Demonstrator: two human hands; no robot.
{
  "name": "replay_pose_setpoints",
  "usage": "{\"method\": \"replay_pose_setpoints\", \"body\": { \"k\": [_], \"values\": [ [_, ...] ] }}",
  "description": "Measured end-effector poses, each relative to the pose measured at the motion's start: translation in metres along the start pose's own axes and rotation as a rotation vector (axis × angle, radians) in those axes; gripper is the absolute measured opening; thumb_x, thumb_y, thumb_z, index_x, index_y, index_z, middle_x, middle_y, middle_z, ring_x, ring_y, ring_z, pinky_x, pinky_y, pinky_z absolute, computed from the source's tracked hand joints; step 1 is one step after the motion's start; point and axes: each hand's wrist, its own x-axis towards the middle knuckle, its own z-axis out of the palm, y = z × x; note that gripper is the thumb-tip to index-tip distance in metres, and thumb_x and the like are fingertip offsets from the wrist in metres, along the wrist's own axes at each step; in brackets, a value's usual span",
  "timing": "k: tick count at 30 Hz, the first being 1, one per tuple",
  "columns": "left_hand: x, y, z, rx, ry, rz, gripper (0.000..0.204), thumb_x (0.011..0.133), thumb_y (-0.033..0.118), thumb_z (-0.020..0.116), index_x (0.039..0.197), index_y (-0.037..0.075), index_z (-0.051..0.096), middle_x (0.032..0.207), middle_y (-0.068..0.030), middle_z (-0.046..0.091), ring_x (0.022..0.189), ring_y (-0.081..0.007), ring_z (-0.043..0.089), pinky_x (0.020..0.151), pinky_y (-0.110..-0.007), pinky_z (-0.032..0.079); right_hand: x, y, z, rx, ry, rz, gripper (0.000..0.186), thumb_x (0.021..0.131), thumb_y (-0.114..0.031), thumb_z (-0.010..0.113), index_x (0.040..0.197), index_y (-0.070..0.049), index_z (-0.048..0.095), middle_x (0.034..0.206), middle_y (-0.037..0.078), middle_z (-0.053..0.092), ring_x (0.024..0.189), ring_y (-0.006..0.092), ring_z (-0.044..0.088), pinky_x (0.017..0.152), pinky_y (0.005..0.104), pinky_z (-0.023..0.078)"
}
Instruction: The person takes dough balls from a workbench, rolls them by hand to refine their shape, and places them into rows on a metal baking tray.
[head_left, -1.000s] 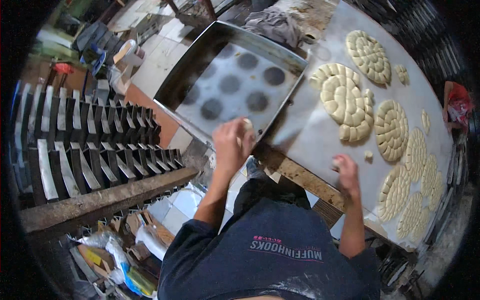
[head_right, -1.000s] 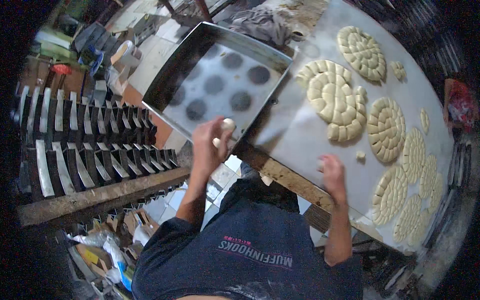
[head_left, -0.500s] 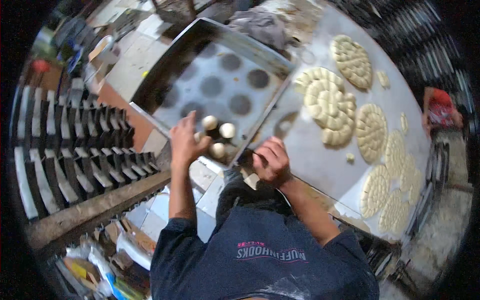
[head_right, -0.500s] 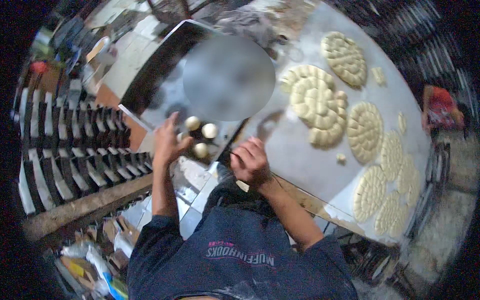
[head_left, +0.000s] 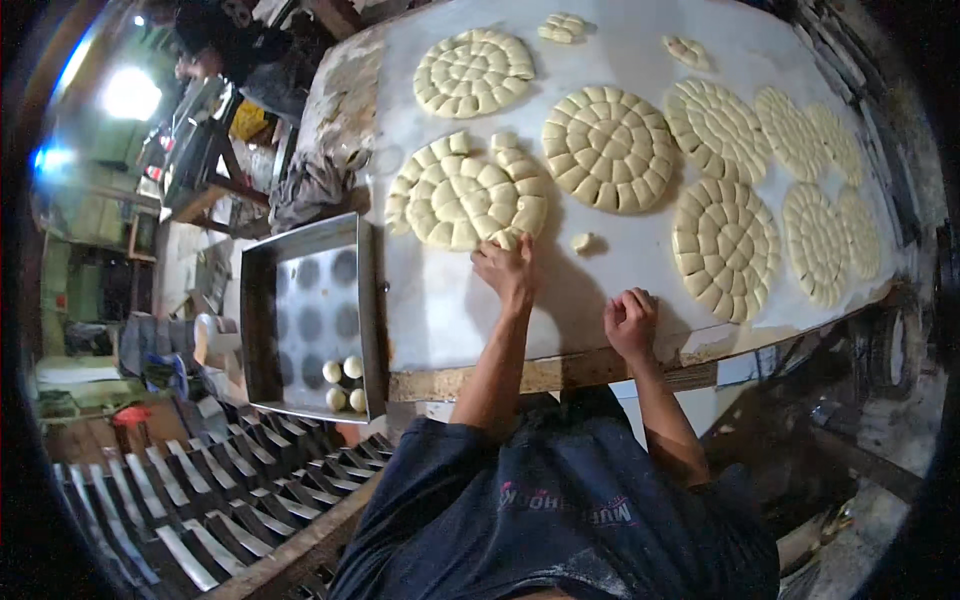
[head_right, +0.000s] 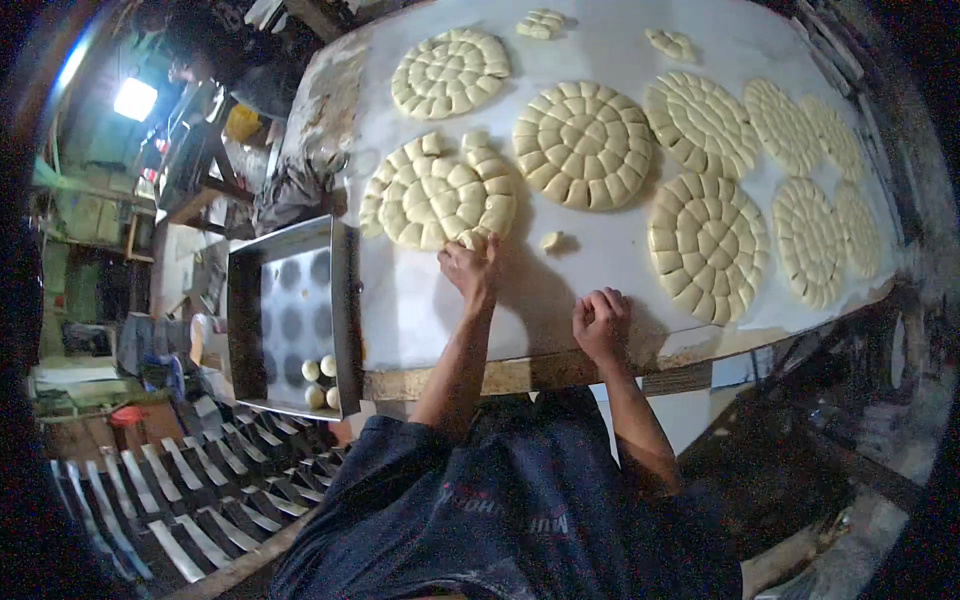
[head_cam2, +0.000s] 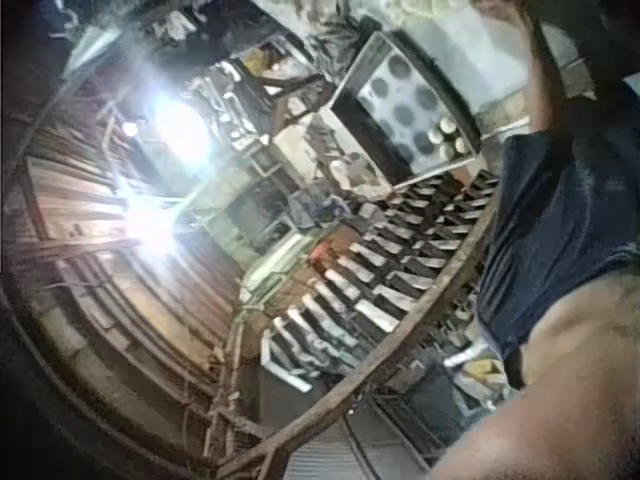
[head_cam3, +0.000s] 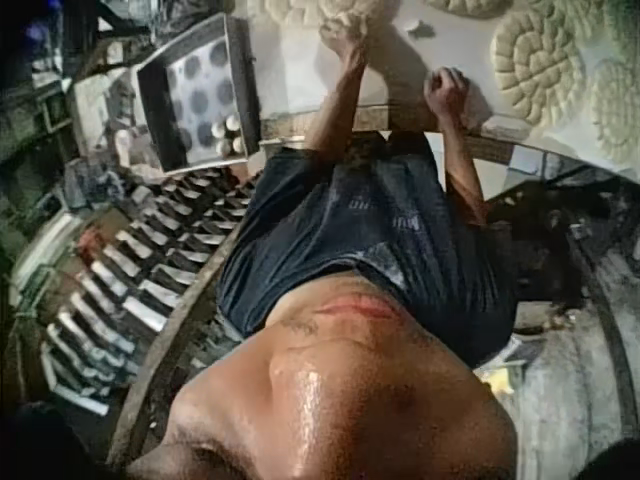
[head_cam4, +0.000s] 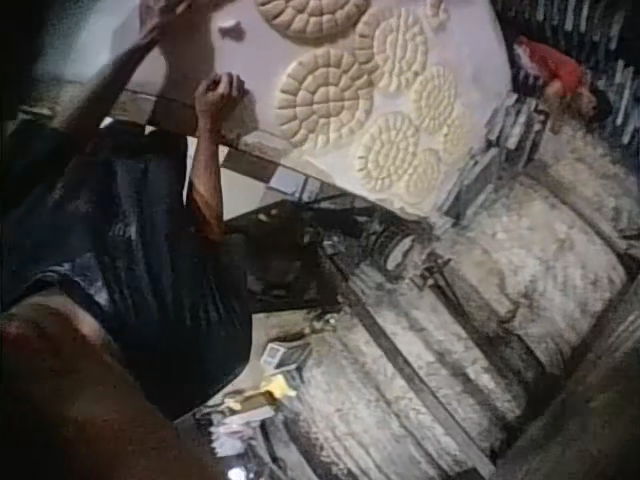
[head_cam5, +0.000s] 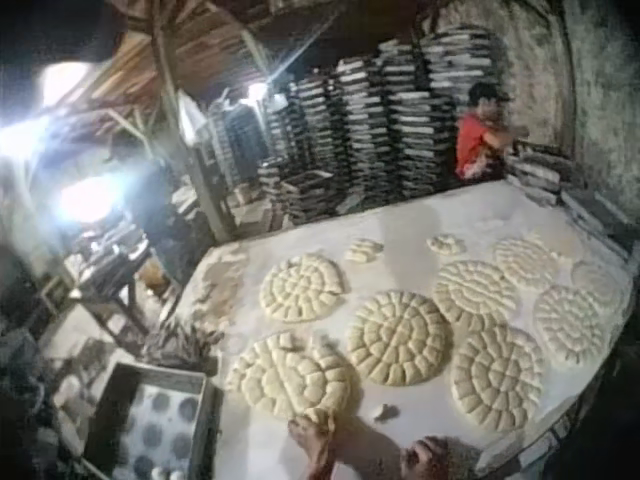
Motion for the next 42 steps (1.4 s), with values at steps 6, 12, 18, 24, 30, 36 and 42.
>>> {"method": "replay_pose_setpoints", "body": {
  "k": [6,12,18,24,30,36,42],
  "values": [
    [-0.007,-0.029,-0.016,-1.300,-0.415,-0.683,0.038,0.086,0.010,0.075,0.117,-0.005,0.059,0.102,-0.0136,0.065,0.083,-0.0232,0.066,0.073,-0.036,0.057,-0.007,0.014,-0.017,0.108,-0.051,-0.022,0.022,0.081,-0.011,0.069,0.071,-0.007,0.050,0.073,0.011,0.051,0.076,0.0334,0.055,0.072,0.0457,0.040],
    [-0.081,-0.117,-0.111,-1.062,-0.465,-0.622,0.052,0.088,0.018,0.079,0.123,0.008,0.043,0.101,-0.0106,0.062,0.083,-0.0189,0.065,0.062,-0.030,0.055,-0.004,-0.001,-0.003,0.289,0.027,0.113,0.020,0.081,-0.017,0.072,0.077,-0.006,0.056,0.075,0.010,0.057,0.075,0.0267,0.058,0.066,0.0406,0.044],
    [-0.116,-0.134,-0.163,-1.350,-0.573,-0.209,0.031,0.102,0.016,0.061,0.131,0.005,0.053,0.112,-0.0088,0.064,0.098,-0.0155,0.065,0.077,-0.031,0.057,-0.048,-0.150,0.049,0.978,-0.529,0.026,0.038,0.098,-0.039,0.066,0.108,-0.001,0.063,0.094,0.007,0.067,0.086,0.0148,0.063,0.076,0.0303,0.053],
    [-0.122,-0.130,-0.181,-0.966,-0.412,-0.118,0.030,0.100,0.012,0.060,0.126,0.001,0.049,0.094,-0.0144,0.068,0.094,-0.0199,0.065,0.080,-0.035,0.052,-0.067,-0.139,0.047,0.685,-0.355,0.146,0.027,0.092,-0.022,0.072,0.109,-0.002,0.066,0.090,0.004,0.068,0.080,0.0106,0.062,0.068,0.0298,0.053],
    [-0.115,-0.149,-0.161,-0.712,-0.320,0.090,0.023,0.101,0.021,0.056,0.104,-0.001,0.051,0.089,-0.0186,0.055,0.082,-0.0354,0.056,0.076,-0.043,0.045,-0.015,-0.039,-0.019,0.718,0.237,0.343,0.022,0.099,-0.022,0.060,0.109,-0.003,0.057,0.095,0.009,0.060,0.094,0.0217,0.059,0.083,0.0380,0.049],
    [-0.003,-0.164,-0.108,-0.104,-0.282,0.562,0.032,0.080,0.035,0.076,0.099,0.012,0.064,0.106,-0.0137,0.054,0.104,-0.0361,0.048,0.088,-0.050,0.040,0.016,0.044,-0.050,-0.169,-0.335,-0.444,0.022,0.084,-0.022,0.062,0.086,-0.002,0.053,0.091,0.018,0.050,0.089,0.0398,0.047,0.084,0.0522,0.038],
    [-0.023,-0.046,-0.047,-0.298,-0.266,0.275,0.025,0.086,0.030,0.076,0.089,0.008,0.065,0.091,-0.0126,0.063,0.092,-0.0359,0.056,0.082,-0.047,0.044,0.033,0.008,0.043,0.040,-0.258,-0.235,0.017,0.078,-0.018,0.064,0.083,-0.004,0.056,0.086,0.018,0.057,0.088,0.0381,0.054,0.091,0.0539,0.042]
  ]
}}
